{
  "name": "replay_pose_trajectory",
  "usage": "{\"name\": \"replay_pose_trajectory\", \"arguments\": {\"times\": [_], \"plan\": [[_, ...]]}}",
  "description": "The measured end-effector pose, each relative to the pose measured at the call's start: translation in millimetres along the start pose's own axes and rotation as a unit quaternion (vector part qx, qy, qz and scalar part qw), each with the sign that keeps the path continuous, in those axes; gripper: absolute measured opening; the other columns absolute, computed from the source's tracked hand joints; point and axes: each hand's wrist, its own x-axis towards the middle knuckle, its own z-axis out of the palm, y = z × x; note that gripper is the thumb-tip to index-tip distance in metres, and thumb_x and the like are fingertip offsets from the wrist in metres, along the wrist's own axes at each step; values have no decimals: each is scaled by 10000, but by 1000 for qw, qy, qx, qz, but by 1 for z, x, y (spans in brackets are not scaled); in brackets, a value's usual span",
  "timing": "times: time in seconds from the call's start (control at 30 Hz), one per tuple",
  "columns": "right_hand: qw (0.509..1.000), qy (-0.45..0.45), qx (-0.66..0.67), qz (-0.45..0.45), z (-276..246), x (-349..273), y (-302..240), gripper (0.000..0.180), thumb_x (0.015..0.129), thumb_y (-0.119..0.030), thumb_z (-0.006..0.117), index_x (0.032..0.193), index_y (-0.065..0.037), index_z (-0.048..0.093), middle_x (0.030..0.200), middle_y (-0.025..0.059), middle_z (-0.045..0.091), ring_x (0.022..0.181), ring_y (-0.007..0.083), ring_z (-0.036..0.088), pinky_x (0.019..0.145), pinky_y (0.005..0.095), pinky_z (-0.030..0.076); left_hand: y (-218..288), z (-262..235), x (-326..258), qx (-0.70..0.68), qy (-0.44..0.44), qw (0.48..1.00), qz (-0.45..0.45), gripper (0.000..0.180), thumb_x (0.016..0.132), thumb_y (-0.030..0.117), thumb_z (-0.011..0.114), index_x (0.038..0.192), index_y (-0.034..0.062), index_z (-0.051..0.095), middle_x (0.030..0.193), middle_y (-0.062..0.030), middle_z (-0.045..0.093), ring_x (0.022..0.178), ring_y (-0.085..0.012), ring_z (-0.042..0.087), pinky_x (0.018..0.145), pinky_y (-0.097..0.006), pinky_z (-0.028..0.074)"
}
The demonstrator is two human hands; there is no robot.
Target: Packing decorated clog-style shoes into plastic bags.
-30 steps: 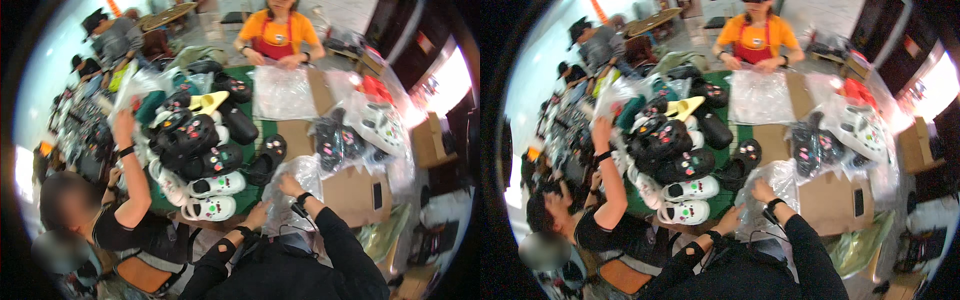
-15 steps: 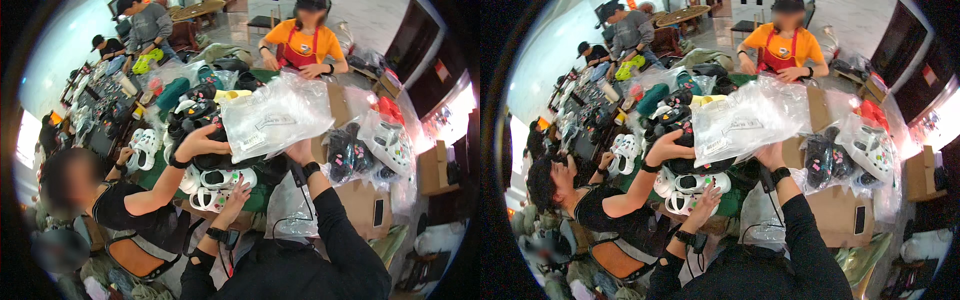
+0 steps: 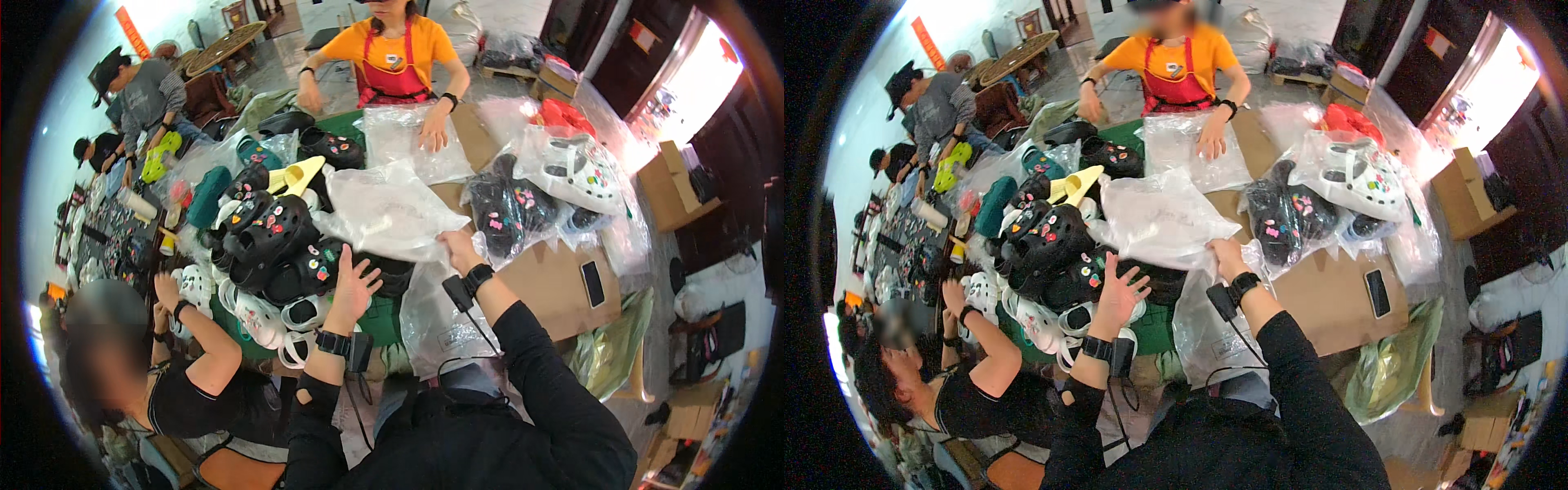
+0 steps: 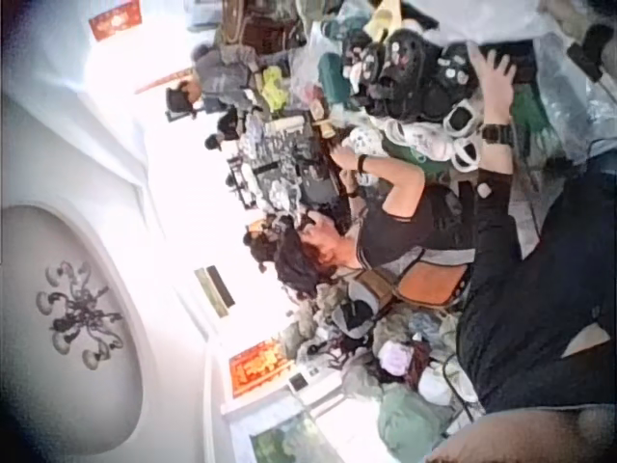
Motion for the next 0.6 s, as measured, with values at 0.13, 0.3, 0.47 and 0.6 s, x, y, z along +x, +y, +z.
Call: {"name": "replay_pose_trajectory", "arguments": {"times": [0.13, 0.3, 0.47, 0.6], "plan": [[988, -62, -143, 2, -35, -47, 10, 407, 684, 3, 586, 1077, -13, 484, 727, 21, 552, 537, 109, 487, 442, 267, 378, -5, 17, 9, 26, 102, 994, 6, 762, 797, 453, 596, 1357, 140, 184, 1287, -165, 398, 1144, -333, 434, 944, -479, 323], [993, -105, -39, -48, -84, -92, 8, 452, 750, 10, 573, 1181, -8, 438, 921, 88, 612, 781, 183, 609, 672, 295, 503, -40, 11, 17, 282, 33, 958, -40, 405, 836, 163, 574, 1179, 36, 400, 1014, -126, 580, 751, -219, 609, 600, -317, 494], [989, -99, 93, 61, -146, -136, -78, 381, 789, 3, 547, 1164, -7, 478, 1032, 103, 596, 898, 191, 596, 812, 326, 482, -72, 4, -4, 273, -5, 962, -25, 232, 866, 39, 470, 1092, -14, 462, 860, -130, 617, 522, -174, 593, 408, -236, 465], [968, 45, 68, -237, -157, -170, -162, 373, 778, 29, 560, 1147, -7, 514, 996, 92, 610, 869, 157, 591, 758, 283, 483, -107, -27, -30, 332, -23, 941, 54, 259, 875, 26, 453, 1129, -24, 437, 839, -128, 611, 536, -158, 593, 422, -238, 465]]}}
